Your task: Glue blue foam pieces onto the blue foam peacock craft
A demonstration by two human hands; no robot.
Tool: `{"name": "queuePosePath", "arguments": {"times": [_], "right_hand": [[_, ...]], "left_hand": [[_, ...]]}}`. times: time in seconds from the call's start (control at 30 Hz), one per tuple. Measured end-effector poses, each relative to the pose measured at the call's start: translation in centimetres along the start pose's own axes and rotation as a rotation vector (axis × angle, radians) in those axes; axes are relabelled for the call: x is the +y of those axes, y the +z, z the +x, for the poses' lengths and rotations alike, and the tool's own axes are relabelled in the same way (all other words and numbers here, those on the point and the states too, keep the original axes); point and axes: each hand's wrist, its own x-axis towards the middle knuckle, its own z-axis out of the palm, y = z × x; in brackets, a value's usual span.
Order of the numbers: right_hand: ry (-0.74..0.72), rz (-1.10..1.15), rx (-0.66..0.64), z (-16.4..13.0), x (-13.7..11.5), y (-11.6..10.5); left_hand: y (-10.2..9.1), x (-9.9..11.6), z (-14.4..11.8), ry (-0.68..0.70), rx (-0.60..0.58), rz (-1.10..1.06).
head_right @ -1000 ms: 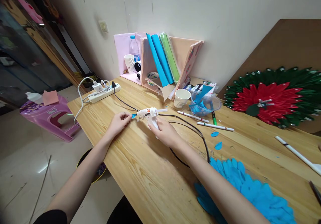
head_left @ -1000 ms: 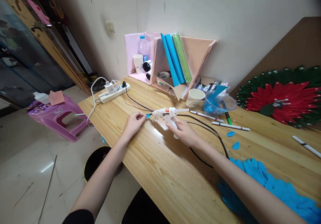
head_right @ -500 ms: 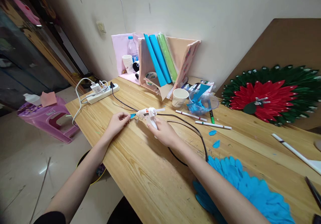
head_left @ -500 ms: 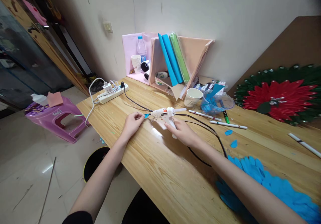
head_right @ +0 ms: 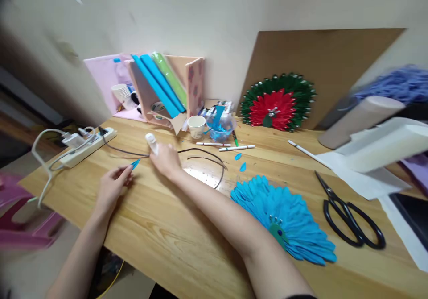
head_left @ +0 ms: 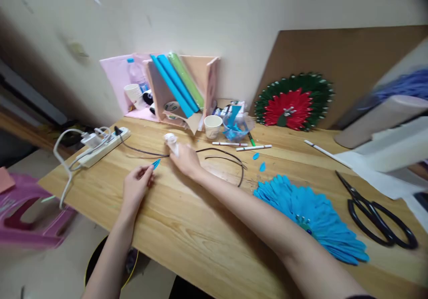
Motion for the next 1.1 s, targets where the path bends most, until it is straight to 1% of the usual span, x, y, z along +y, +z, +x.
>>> {"name": "queuePosePath", "arguments": {"times": [0.03,0.1,0.17,0.23,0.27,0.33,0.37,0.4,0.43,0.5,0.53,0.57,0.63,0.7,0.77,0.87,0.93,1.0,1.07,1.1], "right_hand": [[-0.001,-0.046,-0.025,0.2,-0.2,0.3],[-0.009,-0.095,-0.047,0.2,-0.4,0.3],[-0.055,-0.116,-0.065,-0.3,-0.3,-0.6],[-0.131,-0.134,-0.076,-1.4,0.4,-2.6],[-0.171,-0.144,-0.08,-2.1,1.1,-4.0],[-0.227,-0.138,-0.064,-3.8,2.9,-7.7],[-0.217,-0.119,-0.06,-4.7,4.0,-9.7],[-0.175,-0.081,-0.048,-5.7,5.3,-11.8],[-0.116,-0.024,-0.037,-6.7,6.6,-13.9],[0.039,0.158,-0.012,-8.8,9.0,-17.8],[0.098,0.263,-0.011,-9.9,10.1,-19.4],[0.125,0.354,-0.013,-11.0,11.0,-20.8],[0.111,0.485,-0.07,-13.1,12.3,-22.9],[0.051,0.556,-0.126,-15.0,13.0,-24.1],[-0.043,0.583,-0.176,-16.5,13.4,-24.7],[-0.176,0.586,-0.218,-17.8,13.9,-25.3],[-0.212,0.583,-0.212,-18.2,14.3,-25.5],[-0.208,0.573,-0.208,-18.2,14.6,-25.8],[-0.178,0.56,-0.203,-18.2,14.9,-26.0],[-0.155,0.556,-0.195,-18.1,15.1,-26.1]], "left_hand": [[0.0,0.1,-0.3,0.015,0.005,0.006],[0.0,0.3,-1.0,0.064,-0.04,0.034],[0.2,0.3,-1.6,0.113,-0.109,0.074],[0.6,0.4,-2.1,0.155,-0.17,0.11],[1.0,0.6,-2.3,0.174,-0.198,0.123],[2.1,1.2,-2.7,0.207,-0.264,0.142],[2.8,1.7,-2.9,0.225,-0.306,0.148],[3.8,2.4,-3.2,0.245,-0.358,0.154],[4.9,3.2,-3.5,0.268,-0.416,0.155],[7.6,5.3,-4.5,0.333,-0.562,0.161],[9.1,6.3,-5.0,0.361,-0.645,0.159],[10.7,7.4,-5.6,0.377,-0.738,0.156],[13.9,9.0,-6.8,0.378,-0.938,0.116],[16.9,10.1,-7.9,0.318,-1.116,0.032],[19.4,10.6,-8.7,0.253,-1.258,-0.031],[22.1,10.8,-9.7,0.18,-1.385,-0.06],[23.3,10.9,-10.1,0.142,-1.427,-0.06],[24.1,10.9,-10.4,0.127,-1.435,-0.047],[24.5,10.8,-10.4,0.145,-1.395,-0.014],[24.5,10.5,-10.2,0.165,-1.346,0.009]]}}
